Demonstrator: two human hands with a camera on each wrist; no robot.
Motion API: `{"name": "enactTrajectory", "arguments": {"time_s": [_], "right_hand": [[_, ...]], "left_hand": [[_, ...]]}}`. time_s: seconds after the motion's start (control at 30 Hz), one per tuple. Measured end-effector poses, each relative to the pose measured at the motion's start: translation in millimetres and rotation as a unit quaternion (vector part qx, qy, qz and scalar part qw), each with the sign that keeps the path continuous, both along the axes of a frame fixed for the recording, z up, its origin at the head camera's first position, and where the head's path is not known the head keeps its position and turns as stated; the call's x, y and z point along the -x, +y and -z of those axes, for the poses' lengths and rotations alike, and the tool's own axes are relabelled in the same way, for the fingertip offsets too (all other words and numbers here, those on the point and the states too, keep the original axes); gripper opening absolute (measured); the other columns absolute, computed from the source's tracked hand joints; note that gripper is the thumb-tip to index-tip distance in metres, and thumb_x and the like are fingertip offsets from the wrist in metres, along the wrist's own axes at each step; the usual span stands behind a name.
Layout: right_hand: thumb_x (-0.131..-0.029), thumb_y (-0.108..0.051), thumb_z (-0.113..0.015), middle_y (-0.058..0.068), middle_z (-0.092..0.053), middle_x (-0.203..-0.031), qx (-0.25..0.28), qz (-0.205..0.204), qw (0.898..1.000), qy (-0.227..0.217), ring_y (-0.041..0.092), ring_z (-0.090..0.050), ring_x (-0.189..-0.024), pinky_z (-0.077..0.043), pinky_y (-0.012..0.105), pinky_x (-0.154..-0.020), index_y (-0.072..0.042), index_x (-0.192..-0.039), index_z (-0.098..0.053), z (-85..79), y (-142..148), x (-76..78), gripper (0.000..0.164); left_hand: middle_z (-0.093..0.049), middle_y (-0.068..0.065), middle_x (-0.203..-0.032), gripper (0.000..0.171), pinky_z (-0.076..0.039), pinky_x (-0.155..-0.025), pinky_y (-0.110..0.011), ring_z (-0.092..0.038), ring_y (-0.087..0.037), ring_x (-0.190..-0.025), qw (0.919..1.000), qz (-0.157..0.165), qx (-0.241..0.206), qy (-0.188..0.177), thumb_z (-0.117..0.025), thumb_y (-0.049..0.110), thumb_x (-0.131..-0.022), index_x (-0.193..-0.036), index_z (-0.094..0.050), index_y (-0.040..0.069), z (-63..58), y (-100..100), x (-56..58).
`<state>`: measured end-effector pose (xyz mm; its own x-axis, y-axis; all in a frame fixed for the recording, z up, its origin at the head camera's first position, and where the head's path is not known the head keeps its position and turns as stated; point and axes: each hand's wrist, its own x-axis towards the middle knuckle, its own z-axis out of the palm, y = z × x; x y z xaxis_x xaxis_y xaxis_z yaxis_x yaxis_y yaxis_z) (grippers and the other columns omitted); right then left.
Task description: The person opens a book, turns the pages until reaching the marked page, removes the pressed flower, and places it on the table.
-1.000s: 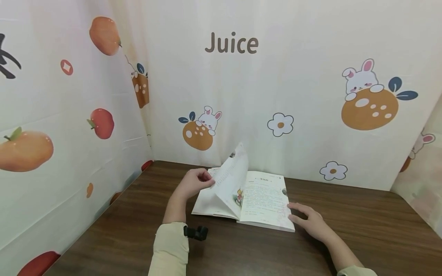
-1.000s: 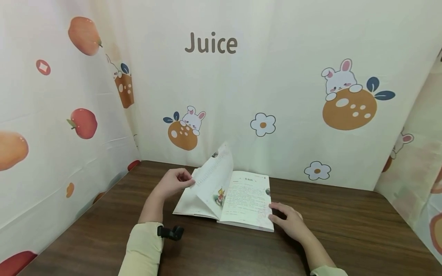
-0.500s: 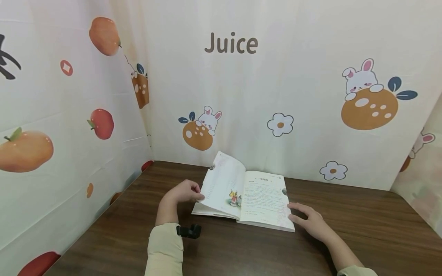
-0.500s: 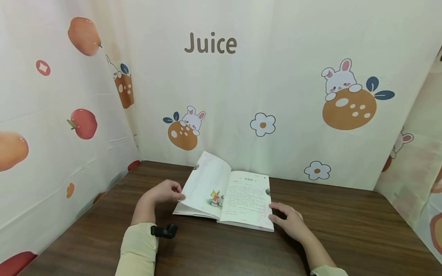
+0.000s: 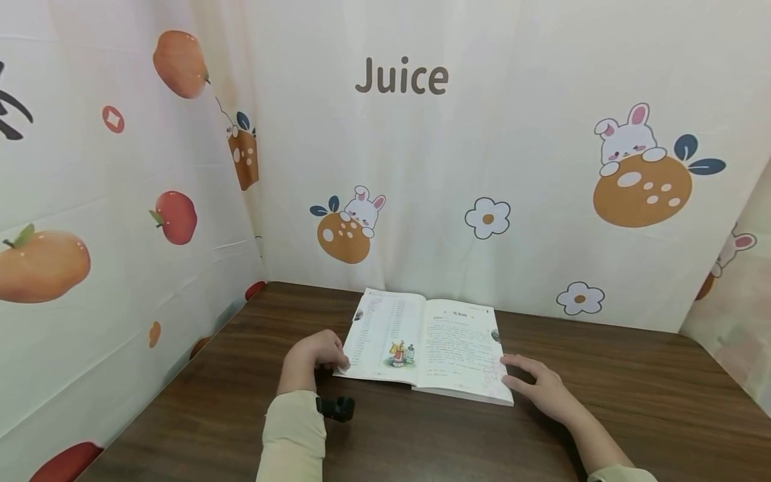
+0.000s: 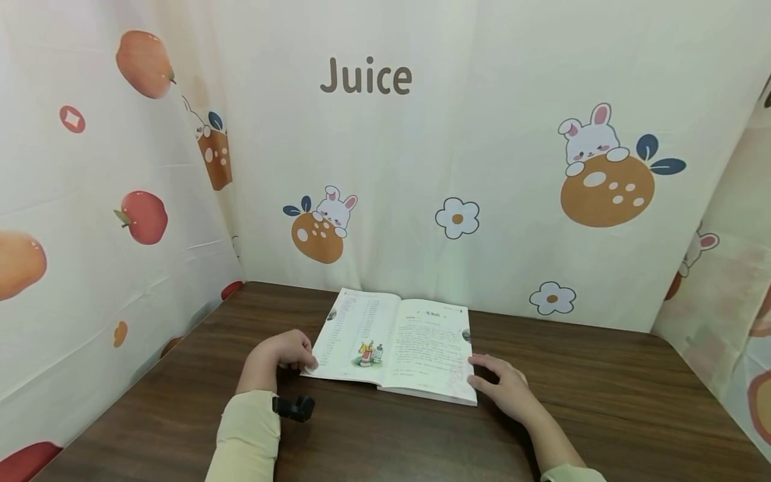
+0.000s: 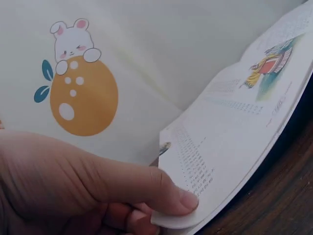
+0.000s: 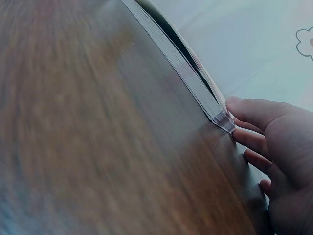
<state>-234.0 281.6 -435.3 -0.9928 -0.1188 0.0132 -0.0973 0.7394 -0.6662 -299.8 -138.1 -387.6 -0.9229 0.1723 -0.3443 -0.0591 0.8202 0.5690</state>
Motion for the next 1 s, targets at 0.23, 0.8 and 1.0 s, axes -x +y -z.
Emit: {"name": "enactTrajectory", "arguments": {"time_s": [0.23,0.8,1.0], "right_hand": [[-0.084,-0.048,-0.061,0.024,-0.036,-0.140,-0.001,0.005,1.000,-0.006,0.047,-0.027,-0.129,-0.018,0.071,-0.092,-0.013,-0.128,-0.054,-1.5,-0.3,-1.4,0.057],[-0.084,-0.046,-0.062,0.023,-0.039,-0.139,-0.001,-0.002,1.000,-0.002,0.045,-0.029,-0.129,-0.017,0.071,-0.093,-0.013,-0.127,-0.056,-0.7,-0.8,0.5,0.054],[-0.085,-0.045,-0.062,0.022,-0.041,-0.138,-0.002,-0.005,1.000,0.003,0.044,-0.030,-0.128,-0.018,0.071,-0.093,-0.012,-0.127,-0.056,-0.7,0.3,1.8,0.054]], "left_hand": [[-0.050,-0.003,-0.061,0.023,-0.033,-0.051,-0.025,-0.042,-0.015,-0.056,0.9982,0.017,0.044,0.037,-0.072,0.012,-0.074,-0.063,-0.053,0.006,-1.8,8.9,2.1],[-0.058,0.000,-0.115,0.030,-0.042,-0.074,-0.034,-0.051,-0.018,-0.085,0.9672,0.158,-0.139,0.143,-0.061,0.022,-0.088,-0.117,-0.064,0.018,2.5,106.6,3.6],[-0.063,0.003,-0.105,0.031,-0.038,-0.085,-0.037,-0.052,-0.014,-0.092,0.9750,0.156,-0.084,0.134,-0.063,0.024,-0.086,-0.117,-0.064,0.023,11.4,109.8,1.7]]}}
